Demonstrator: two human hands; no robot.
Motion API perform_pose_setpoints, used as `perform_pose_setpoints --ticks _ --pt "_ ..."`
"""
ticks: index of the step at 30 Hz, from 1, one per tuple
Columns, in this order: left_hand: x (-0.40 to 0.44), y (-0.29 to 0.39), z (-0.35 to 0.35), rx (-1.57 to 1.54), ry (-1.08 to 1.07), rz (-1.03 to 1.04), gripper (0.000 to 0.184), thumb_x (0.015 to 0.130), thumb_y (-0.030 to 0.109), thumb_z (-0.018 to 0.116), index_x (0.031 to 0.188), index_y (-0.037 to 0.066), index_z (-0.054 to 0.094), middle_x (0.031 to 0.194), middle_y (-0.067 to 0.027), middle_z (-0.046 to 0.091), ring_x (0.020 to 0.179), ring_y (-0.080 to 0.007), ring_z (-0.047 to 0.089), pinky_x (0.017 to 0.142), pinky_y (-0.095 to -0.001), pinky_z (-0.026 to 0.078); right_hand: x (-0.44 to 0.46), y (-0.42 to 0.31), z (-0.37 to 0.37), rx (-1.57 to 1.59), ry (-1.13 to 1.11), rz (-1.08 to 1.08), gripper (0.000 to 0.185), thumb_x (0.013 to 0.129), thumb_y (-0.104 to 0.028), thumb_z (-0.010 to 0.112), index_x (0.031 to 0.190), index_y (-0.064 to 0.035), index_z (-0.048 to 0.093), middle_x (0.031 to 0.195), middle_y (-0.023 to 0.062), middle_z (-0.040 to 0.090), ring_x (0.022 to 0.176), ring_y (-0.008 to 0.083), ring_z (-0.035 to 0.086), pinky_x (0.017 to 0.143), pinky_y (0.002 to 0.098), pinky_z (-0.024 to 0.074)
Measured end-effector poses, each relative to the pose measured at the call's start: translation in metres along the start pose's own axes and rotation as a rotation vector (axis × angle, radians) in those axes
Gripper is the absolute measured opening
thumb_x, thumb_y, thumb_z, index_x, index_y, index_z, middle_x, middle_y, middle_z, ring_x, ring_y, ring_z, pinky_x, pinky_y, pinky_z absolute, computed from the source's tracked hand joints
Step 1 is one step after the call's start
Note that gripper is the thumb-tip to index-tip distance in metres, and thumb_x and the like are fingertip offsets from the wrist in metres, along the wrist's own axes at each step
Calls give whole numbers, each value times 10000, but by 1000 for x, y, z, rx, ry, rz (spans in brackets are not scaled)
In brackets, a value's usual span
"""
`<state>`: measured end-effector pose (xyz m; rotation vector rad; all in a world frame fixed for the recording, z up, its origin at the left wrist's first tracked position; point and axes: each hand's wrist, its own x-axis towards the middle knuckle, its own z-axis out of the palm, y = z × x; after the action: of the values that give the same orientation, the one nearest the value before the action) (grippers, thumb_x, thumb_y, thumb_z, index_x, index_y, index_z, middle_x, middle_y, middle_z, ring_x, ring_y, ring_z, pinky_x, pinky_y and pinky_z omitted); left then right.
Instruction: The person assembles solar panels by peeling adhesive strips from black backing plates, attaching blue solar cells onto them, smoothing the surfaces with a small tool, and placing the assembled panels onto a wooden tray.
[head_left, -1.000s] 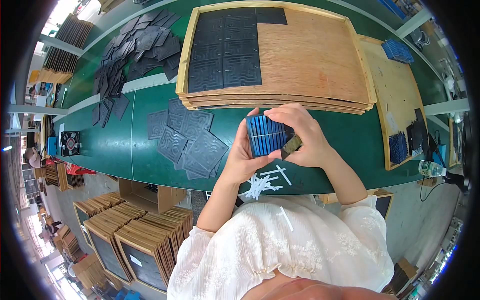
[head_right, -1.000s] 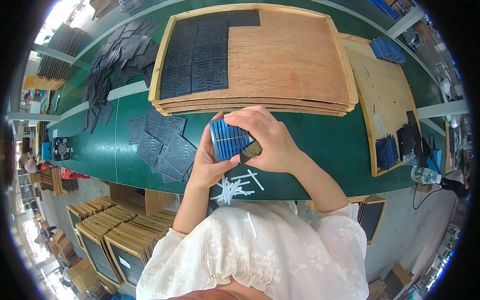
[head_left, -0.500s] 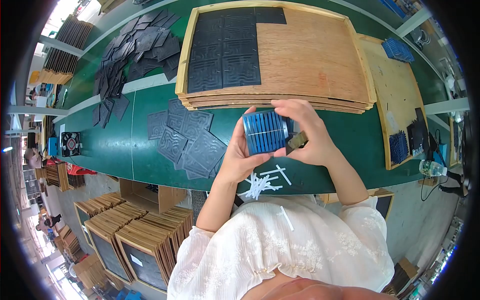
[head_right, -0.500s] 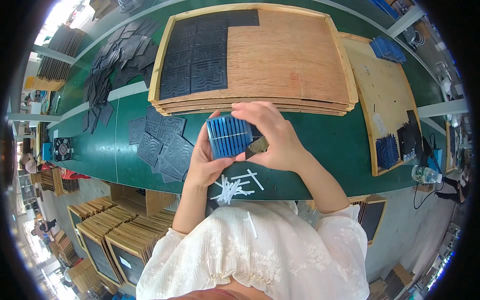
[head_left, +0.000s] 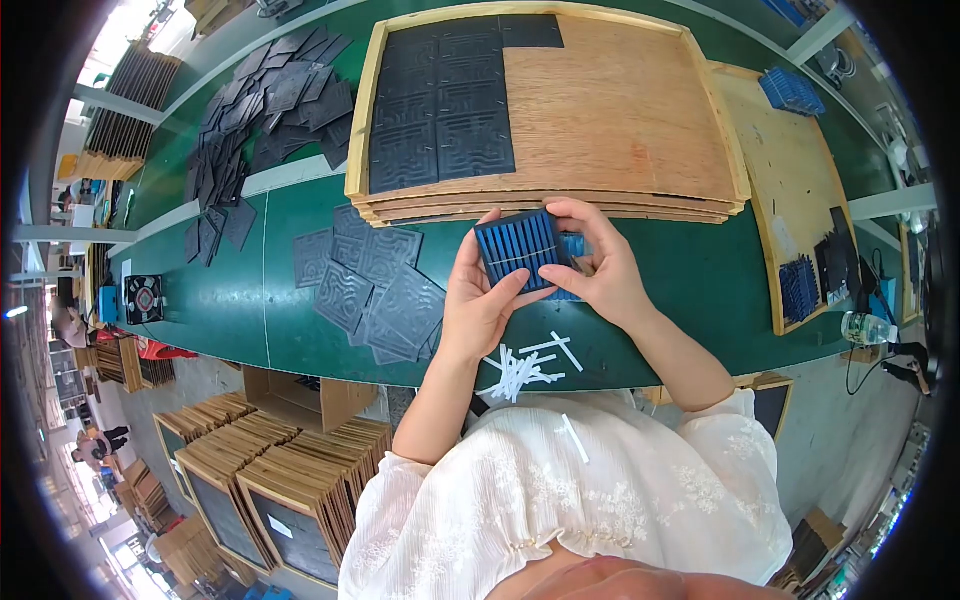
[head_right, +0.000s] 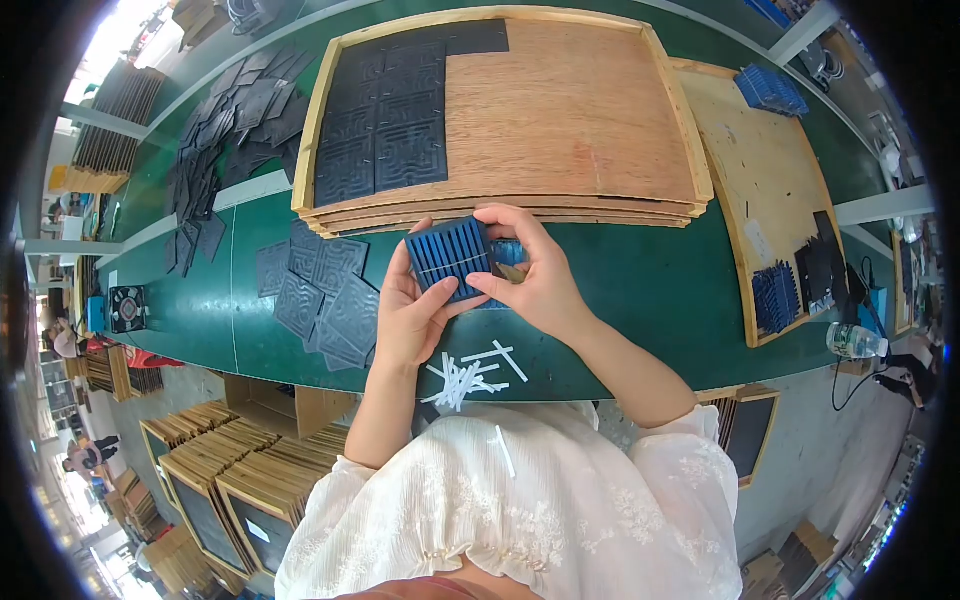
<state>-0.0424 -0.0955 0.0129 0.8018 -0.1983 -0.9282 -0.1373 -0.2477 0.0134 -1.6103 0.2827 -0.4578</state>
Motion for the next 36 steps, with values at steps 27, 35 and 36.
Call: perform_pose_setpoints --ticks 27,35,36 --pt "-1 -4 4 52 16 -17 690 888 -171 498 1490 73 263 1341 -182 516 1159 -296 621 920 -461 593 1 6 -1 106 85 68 600 784 50 739 1321 -75 500 1267 60 587 978 114 596 740 222 487" --pt "-3 2 0 -107 -106 -74 805 830 -178 468 1537 96 198 1414 -198 447 1259 -341 553 1006 -509 524 -3 1 -3 -52 39 -11 748 715 15 809 1369 -49 451 1317 83 548 885 133 577 830 279 501" --pt "-3 3 -1 -132 -120 -92 819 817 -179 452 1542 99 189 1423 -199 438 1271 -346 543 1019 -515 513 -3 -1 -3 -49 31 3 760 710 15 812 1372 -49 447 1319 83 544 874 133 572 833 279 501"
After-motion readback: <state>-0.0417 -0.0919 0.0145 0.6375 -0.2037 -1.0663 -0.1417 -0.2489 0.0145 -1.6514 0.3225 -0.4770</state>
